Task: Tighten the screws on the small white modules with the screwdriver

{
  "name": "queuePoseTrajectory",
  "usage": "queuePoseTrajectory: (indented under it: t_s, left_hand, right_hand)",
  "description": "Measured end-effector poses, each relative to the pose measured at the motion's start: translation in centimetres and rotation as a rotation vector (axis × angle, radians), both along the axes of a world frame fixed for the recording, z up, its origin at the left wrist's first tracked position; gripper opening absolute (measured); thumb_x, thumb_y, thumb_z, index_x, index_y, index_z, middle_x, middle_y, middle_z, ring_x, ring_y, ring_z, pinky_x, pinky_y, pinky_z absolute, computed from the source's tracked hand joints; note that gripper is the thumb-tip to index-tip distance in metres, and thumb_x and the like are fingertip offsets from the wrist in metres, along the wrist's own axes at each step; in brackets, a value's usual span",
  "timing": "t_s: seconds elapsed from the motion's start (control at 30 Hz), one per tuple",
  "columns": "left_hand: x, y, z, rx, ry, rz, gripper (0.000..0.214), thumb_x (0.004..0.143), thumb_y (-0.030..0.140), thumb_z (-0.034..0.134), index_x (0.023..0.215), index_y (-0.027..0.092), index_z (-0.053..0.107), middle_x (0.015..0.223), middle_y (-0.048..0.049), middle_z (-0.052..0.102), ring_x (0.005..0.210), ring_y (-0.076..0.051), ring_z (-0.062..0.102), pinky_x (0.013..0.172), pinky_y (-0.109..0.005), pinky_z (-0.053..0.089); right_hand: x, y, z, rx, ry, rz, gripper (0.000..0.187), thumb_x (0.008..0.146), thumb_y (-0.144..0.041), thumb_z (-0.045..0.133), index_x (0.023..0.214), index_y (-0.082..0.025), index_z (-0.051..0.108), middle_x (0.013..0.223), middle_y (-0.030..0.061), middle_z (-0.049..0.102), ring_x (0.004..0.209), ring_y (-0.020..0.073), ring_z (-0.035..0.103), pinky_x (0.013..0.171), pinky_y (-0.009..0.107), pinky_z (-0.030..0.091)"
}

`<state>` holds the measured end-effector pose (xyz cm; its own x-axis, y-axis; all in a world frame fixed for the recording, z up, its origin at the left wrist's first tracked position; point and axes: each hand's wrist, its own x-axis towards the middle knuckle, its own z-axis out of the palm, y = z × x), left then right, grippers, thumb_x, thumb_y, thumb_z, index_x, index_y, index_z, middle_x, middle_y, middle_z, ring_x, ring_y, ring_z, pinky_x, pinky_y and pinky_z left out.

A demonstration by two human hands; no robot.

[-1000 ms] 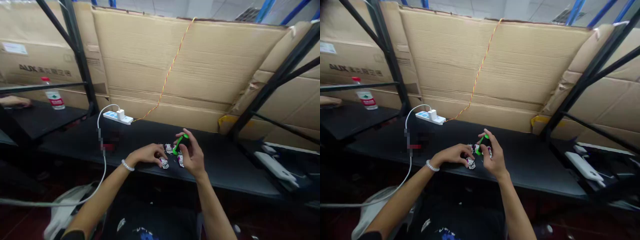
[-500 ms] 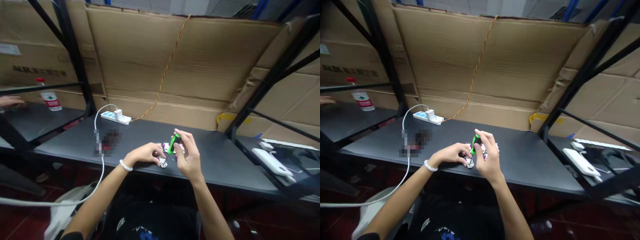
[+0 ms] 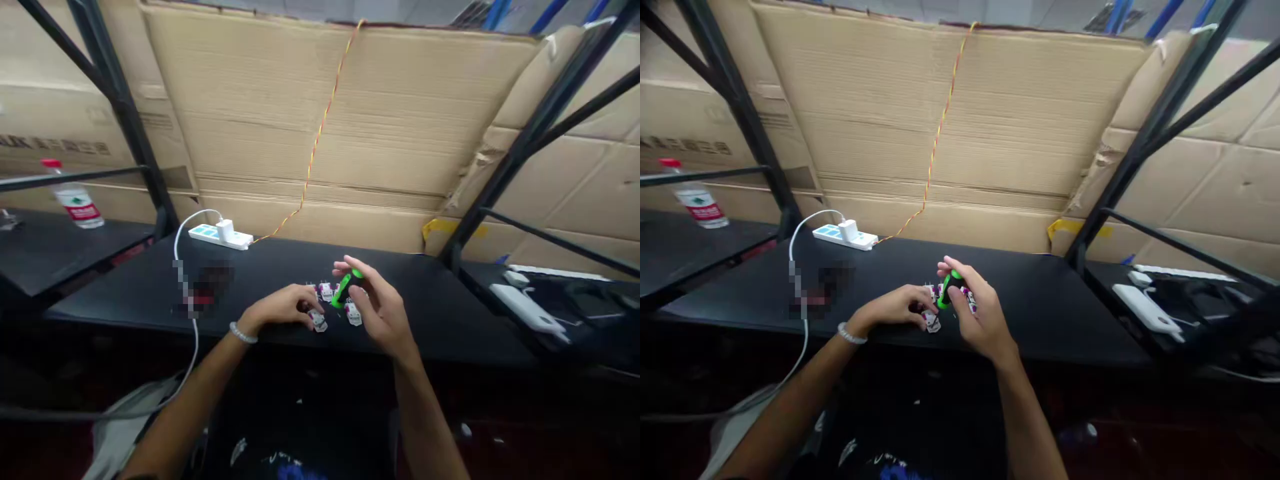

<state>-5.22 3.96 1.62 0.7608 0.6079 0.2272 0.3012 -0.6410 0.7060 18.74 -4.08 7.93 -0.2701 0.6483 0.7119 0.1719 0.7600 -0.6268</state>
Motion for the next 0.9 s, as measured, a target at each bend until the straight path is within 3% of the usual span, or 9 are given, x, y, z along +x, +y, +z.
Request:
queuePoseTrajectory:
  t_s: [0.07, 0.13, 0.2, 0.37, 0.53, 0.7, 0.9]
  left_hand:
    - [0.0, 0.0, 0.0, -0.015, -0.01, 0.0, 0.032, 0.081, 0.033, 0.095, 0.111, 0.023, 0.087, 0.111, -0.0062, 0.079, 0.103, -0.025, 0.071, 0.093, -0.032, 0.052]
    - [0.0, 0.0, 0.0, -0.027, -0.022, -0.005, 0.031, 0.081, 0.032, 0.096, 0.109, 0.023, 0.087, 0.111, -0.0061, 0.079, 0.103, -0.024, 0.071, 0.093, -0.031, 0.052]
    - [0.1, 0.0, 0.0, -0.027, -0.021, -0.009, 0.031, 0.081, 0.031, 0.096, 0.109, 0.022, 0.087, 0.109, -0.0058, 0.079, 0.1, -0.023, 0.071, 0.09, -0.031, 0.052]
    - [0.0, 0.0, 0.0, -0.004, 0.008, -0.002, 0.03, 0.082, 0.034, 0.095, 0.108, 0.023, 0.087, 0.106, -0.0052, 0.078, 0.096, -0.023, 0.07, 0.088, -0.03, 0.052]
    - [0.0, -0.1, 0.1, -0.023, -0.005, -0.002, 0.03, 0.082, 0.034, 0.095, 0.109, 0.023, 0.086, 0.109, -0.0055, 0.078, 0.098, -0.023, 0.069, 0.088, -0.03, 0.052]
    - [0.0, 0.0, 0.1, -0.016, 0.018, 0.0, 0.03, 0.081, 0.031, 0.096, 0.108, 0.023, 0.087, 0.105, -0.0046, 0.077, 0.093, -0.021, 0.067, 0.085, -0.029, 0.05]
    - [-0.1, 0.1, -0.1, -0.02, -0.006, 0.001, 0.032, 0.081, 0.033, 0.096, 0.11, 0.024, 0.087, 0.111, -0.0048, 0.077, 0.1, -0.023, 0.069, 0.091, -0.031, 0.051]
  right_hand:
    - [0.0, -0.1, 0.2, 0.088, -0.019, -0.134, 0.044, 0.104, -0.03, 0.066, 0.148, -0.033, 0.065, 0.14, 0.0113, 0.064, 0.122, 0.0259, 0.069, 0.107, 0.047, 0.059]
    - [-0.4, 0.2, 0.0, 0.173, 0.023, -0.29, 0.047, 0.093, -0.034, 0.081, 0.139, -0.031, 0.073, 0.124, 0.0089, 0.06, 0.107, 0.0232, 0.068, 0.098, 0.043, 0.062]
    - [-1.0, 0.5, -0.3, 0.2, 0.075, -0.353, 0.041, 0.096, -0.031, 0.078, 0.137, -0.031, 0.074, 0.112, 0.0061, 0.058, 0.095, 0.0196, 0.066, 0.089, 0.038, 0.062]
    - [-1.4, 0.6, -0.5, 0.188, 0.033, -0.236, 0.043, 0.109, -0.023, 0.046, 0.147, -0.03, 0.064, 0.131, 0.0104, 0.066, 0.12, 0.025, 0.068, 0.103, 0.044, 0.058]
    - [-1.3, 0.5, -0.3, 0.241, 0.07, -0.382, 0.031, 0.096, -0.031, 0.076, 0.127, -0.027, 0.074, 0.113, 0.0068, 0.06, 0.094, 0.0208, 0.066, 0.085, 0.038, 0.06]
    - [-1.2, 0.4, 0.0, 0.183, -0.018, -0.222, 0.045, 0.108, -0.019, 0.047, 0.151, -0.029, 0.058, 0.132, 0.0104, 0.067, 0.121, 0.0239, 0.068, 0.105, 0.044, 0.057]
    - [-0.9, 0.5, 0.0, 0.234, 0.015, -0.387, 0.035, 0.096, -0.029, 0.076, 0.13, -0.026, 0.073, 0.112, 0.0068, 0.059, 0.096, 0.0217, 0.066, 0.088, 0.04, 0.062]
